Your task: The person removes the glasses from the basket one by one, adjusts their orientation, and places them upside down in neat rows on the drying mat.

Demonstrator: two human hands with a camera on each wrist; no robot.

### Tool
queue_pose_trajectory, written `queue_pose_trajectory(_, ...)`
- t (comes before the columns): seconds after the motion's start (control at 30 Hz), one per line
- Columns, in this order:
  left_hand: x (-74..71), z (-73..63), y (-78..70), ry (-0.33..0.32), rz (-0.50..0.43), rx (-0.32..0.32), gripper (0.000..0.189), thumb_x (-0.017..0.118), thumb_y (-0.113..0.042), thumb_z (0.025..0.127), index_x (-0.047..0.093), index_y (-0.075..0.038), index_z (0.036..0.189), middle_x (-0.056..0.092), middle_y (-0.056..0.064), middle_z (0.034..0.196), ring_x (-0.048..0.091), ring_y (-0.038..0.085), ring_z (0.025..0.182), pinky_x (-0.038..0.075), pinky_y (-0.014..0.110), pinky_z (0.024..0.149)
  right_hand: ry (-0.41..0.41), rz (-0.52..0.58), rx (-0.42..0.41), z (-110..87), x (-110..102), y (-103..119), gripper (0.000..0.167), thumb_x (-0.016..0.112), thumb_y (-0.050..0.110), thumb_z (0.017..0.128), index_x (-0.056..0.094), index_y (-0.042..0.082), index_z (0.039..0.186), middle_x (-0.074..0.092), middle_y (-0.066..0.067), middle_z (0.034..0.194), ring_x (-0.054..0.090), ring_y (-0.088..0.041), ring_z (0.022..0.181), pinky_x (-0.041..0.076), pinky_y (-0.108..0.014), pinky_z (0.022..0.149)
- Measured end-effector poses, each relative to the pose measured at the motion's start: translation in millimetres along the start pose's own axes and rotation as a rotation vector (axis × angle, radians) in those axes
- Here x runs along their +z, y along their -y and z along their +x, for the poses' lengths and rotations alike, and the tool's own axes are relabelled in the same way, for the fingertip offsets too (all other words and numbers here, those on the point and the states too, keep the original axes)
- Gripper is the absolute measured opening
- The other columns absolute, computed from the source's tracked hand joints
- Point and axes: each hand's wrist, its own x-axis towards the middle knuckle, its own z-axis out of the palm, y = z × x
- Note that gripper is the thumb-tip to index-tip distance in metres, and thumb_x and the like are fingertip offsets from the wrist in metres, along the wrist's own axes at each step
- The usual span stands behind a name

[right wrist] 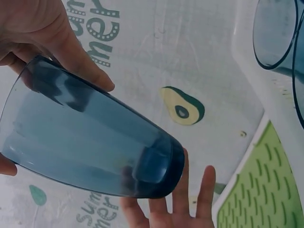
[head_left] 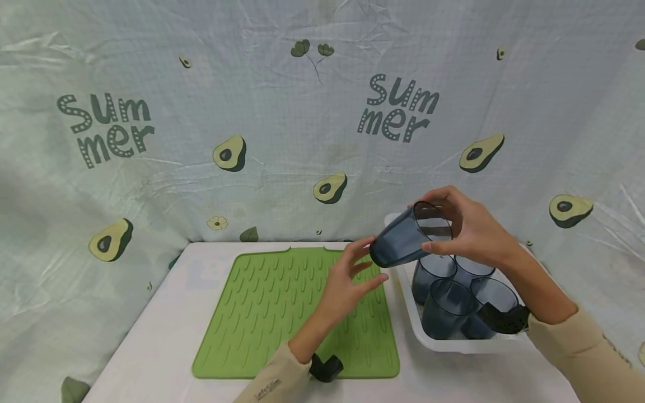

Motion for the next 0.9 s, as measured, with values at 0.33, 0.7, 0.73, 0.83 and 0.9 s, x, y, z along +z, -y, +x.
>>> queue_pose_trajectory(0.33, 1.5, 3.3, 3.8, 0.034, -0.151, 0.039, 0.064, 0.072, 0.009, 0.09, 0.038, -0.001, 0.143, 0.056, 0.02, 0.139, 0.056, 0.029, 0.13, 0.052, 0.04, 0.104, 0.019, 0.124, -0.021, -0.8, 3, -1, 0.065, 0.076, -0.013, 0.079, 0.045, 0.0, 0.135, 0.058, -0.002, 0.133, 0.059, -0.007, 0.123, 0.056, -0.023, 0.092)
queue_pose_trajectory(0.7, -3.5, 1.8, 1.5, 0.112, -0.292, 0.019, 0.061, 0.073, 0.0, 0.091, 0.033, 0.002, 0.137, 0.043, 0.02, 0.146, 0.061, 0.019, 0.125, 0.056, 0.036, 0.097, 0.115, 0.181, -0.071, -0.2, -1, -3, 0.068, 0.075, -0.018, 0.078, 0.042, -0.003, 0.136, 0.054, -0.01, 0.135, 0.059, -0.013, 0.124, 0.054, -0.027, 0.098)
queue_pose_trajectory(0.73, -4.2, 1.2, 1.8, 0.116, -0.3, 0.02, 0.06, 0.073, 0.002, 0.091, 0.033, 0.003, 0.137, 0.043, 0.02, 0.146, 0.061, 0.018, 0.125, 0.057, 0.034, 0.095, 0.124, 0.158, -0.071, -0.5, -2, -3, 0.069, 0.075, -0.016, 0.079, 0.042, -0.002, 0.137, 0.054, -0.011, 0.134, 0.059, -0.013, 0.124, 0.055, -0.027, 0.097)
queue_pose_trajectory(0.83, -7.0, -0.2, 3.8, 0.11, -0.319, 0.031, 0.058, 0.071, 0.004, 0.093, 0.033, 0.005, 0.137, 0.043, 0.018, 0.146, 0.059, 0.016, 0.126, 0.056, 0.029, 0.093, 0.158, 0.069, -0.065, -1.5, -6, -3, 0.075, 0.077, -0.011, 0.081, 0.042, 0.004, 0.146, 0.053, -0.013, 0.137, 0.059, -0.009, 0.124, 0.056, -0.028, 0.095)
queue_pose_trajectory(0.9, -9.4, -0.3, 4.0, 0.106, -0.33, 0.042, 0.057, 0.07, 0.003, 0.093, 0.034, 0.006, 0.137, 0.043, 0.015, 0.145, 0.058, 0.015, 0.127, 0.056, 0.028, 0.093, 0.187, 0.008, -0.06, -2.6, -9, -4, 0.079, 0.079, -0.006, 0.083, 0.042, 0.009, 0.151, 0.052, -0.011, 0.141, 0.058, -0.006, 0.125, 0.058, -0.03, 0.092)
